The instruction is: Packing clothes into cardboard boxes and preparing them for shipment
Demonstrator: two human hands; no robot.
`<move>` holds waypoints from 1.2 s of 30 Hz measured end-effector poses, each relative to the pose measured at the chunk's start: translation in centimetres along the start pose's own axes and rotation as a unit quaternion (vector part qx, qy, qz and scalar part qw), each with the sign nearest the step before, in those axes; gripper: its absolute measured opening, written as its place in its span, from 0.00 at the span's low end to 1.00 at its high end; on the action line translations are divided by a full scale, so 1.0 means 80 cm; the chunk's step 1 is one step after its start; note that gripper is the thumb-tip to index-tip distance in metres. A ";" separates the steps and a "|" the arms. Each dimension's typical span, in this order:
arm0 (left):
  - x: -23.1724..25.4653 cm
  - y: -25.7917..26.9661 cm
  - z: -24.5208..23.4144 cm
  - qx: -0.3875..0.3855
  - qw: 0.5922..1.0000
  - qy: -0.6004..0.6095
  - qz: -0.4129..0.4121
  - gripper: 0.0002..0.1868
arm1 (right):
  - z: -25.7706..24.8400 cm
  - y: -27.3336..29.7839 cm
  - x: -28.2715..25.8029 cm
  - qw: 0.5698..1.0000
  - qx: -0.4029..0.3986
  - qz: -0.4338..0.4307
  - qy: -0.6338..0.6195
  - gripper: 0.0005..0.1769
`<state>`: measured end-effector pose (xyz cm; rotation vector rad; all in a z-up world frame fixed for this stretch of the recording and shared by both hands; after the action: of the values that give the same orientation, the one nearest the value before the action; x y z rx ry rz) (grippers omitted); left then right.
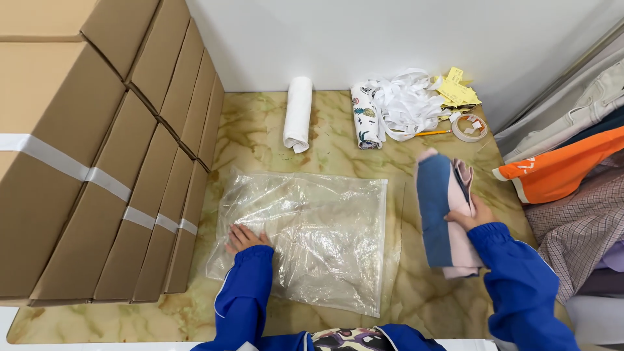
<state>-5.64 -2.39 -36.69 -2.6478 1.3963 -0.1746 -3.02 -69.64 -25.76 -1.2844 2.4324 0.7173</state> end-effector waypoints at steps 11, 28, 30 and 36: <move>0.314 0.030 -0.148 -0.506 0.585 0.615 0.153 0.55 | 0.100 0.064 -0.291 0.851 -0.113 -0.069 -0.508 0.44; 0.437 -0.186 0.028 -0.381 0.745 0.547 0.033 0.48 | 0.271 -0.146 -0.421 0.910 -0.204 -0.108 -0.345 0.55; 0.460 -0.210 0.039 -0.378 0.745 0.548 0.040 0.46 | 0.270 -0.157 -0.427 0.911 -0.200 -0.122 -0.339 0.50; 0.485 -0.241 0.035 -0.361 0.793 0.489 0.046 0.34 | 0.308 -0.163 -0.408 0.938 -0.121 -0.315 -0.079 0.53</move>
<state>32.23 -23.48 -34.58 -3.2067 2.2071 -1.4525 26.69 -39.98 -34.50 -1.8819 1.6799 0.8921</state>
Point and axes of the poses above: each hand's wrist, its own y-axis away from the middle knuckle, its own z-axis out of the palm, x = y × z, the point moved 8 cm from there along -y, towards the middle knuckle
